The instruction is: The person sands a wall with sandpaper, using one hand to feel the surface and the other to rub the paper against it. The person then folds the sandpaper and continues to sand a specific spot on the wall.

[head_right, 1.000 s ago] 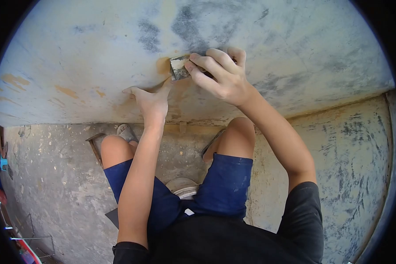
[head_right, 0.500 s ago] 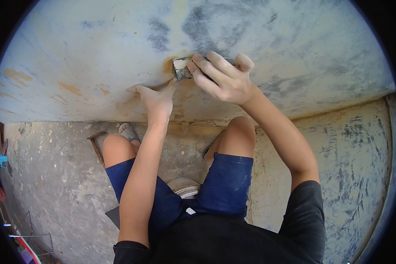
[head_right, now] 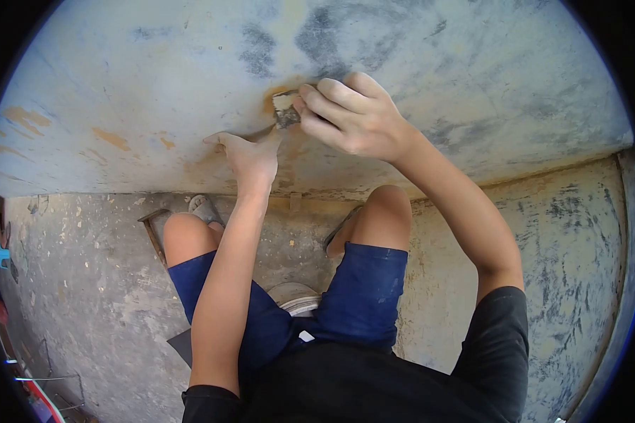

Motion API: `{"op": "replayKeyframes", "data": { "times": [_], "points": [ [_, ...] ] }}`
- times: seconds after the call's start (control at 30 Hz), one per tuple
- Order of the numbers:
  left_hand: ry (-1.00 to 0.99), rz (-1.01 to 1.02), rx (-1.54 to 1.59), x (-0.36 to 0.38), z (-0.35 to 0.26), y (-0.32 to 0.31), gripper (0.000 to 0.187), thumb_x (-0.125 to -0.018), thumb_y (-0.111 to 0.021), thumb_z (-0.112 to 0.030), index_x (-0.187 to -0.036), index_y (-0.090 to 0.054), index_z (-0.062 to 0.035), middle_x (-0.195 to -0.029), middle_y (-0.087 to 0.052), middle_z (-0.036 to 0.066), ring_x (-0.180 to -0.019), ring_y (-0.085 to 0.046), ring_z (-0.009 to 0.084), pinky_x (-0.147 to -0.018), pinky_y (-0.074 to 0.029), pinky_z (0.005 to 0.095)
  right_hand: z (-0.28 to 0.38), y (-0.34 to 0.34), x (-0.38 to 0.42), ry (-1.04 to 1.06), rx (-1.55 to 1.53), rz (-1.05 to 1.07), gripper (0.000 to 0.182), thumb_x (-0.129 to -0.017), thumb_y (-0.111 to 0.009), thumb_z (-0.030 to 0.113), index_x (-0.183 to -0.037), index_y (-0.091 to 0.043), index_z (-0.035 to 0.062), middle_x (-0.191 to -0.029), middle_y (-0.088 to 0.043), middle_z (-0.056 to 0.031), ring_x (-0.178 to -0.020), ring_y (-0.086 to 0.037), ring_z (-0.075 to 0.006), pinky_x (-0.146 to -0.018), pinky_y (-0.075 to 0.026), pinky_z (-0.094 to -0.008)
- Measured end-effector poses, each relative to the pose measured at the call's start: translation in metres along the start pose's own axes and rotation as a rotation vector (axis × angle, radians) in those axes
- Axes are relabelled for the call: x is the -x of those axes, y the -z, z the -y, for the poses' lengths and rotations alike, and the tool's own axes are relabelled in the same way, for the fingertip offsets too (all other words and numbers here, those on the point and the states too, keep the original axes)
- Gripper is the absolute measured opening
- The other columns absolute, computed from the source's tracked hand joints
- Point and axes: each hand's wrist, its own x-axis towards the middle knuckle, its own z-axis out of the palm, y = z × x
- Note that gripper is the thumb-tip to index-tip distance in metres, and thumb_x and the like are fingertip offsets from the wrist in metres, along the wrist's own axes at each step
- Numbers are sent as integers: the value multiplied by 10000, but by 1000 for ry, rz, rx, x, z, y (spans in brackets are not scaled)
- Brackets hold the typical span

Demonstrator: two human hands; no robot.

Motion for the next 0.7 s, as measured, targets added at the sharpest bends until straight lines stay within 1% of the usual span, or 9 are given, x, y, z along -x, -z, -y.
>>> {"op": "replayKeyframes", "data": {
  "times": [0.07,0.1,0.17,0.27,0.3,0.33,0.43,0.53,0.7],
  "points": [
    [-18,-70,-151,3,4,-3,1185,-832,-903,-372,-1537,-167,232,-1569,-318,471,-1536,-258,555,-1282,-204,538,4,-7,-19,7,-66,20,173,-737,-723,200,-822,-578,158,-967,-650,25,-980,-616,-156,-724,-428,-312],
    [-22,-69,-154,3,-2,-1,1185,-832,-903,-372,-1537,-167,232,-1569,-318,471,-1536,-258,555,-1282,-204,538,9,-19,-30,9,-139,57,200,-728,-753,182,-902,-658,153,-1064,-701,27,-967,-627,-154,-739,-444,-308],
    [-204,35,-191,2,-17,7,791,-890,-812,-379,-1423,-473,97,-1406,-574,347,-1301,-577,457,-1087,-443,518,24,-49,-60,23,-249,6,193,-731,-731,199,-875,-611,156,-1013,-647,29,-956,-603,-157,-730,-439,-309],
    [-250,-94,-181,-7,0,-1,529,-917,-742,-381,-1249,-602,6,-1216,-687,244,-1018,-681,409,-873,-509,518,33,-60,-66,2,-274,-13,184,-742,-705,209,-879,-593,157,-989,-601,23,-962,-586,-157,-726,-435,-305],
    [-200,78,-186,-4,-9,7,713,-868,-808,-337,-1366,-516,82,-1335,-628,301,-1197,-622,421,-1038,-458,507,29,-49,-57,36,-226,11,169,-744,-698,211,-861,-590,153,-1012,-634,26,-952,-595,-153,-714,-433,-303],
    [-198,79,-179,-1,-6,6,713,-868,-808,-337,-1366,-516,82,-1335,-628,301,-1197,-622,421,-1038,-458,507,23,-36,-41,34,-188,20,175,-730,-728,191,-861,-619,149,-1029,-661,23,-943,-604,-152,-700,-432,-303],
    [8,-78,-60,0,-4,-1,1128,-787,-926,-279,-1449,-208,285,-1489,-461,404,-1478,-352,455,-1269,-149,519,15,2,13,-70,10,22,224,-677,-793,193,-829,-637,144,-981,-678,37,-947,-615,-131,-688,-418,-288],
    [60,-82,-106,7,-14,0,1116,-811,-917,-304,-1455,-212,274,-1451,-498,381,-1417,-444,442,-1234,-262,498,10,6,19,-113,-44,-12,276,-658,-852,120,-915,-754,138,-1080,-749,-7,-907,-641,-153,-651,-432,-293],
    [-196,28,-135,-3,-20,8,974,-832,-896,-279,-1402,-301,240,-1340,-592,327,-1244,-604,399,-1077,-462,445,28,-51,-60,-87,-279,-101,195,-706,-723,191,-861,-611,152,-957,-595,24,-872,-565,-161,-708,-454,-310]
  ]
}}
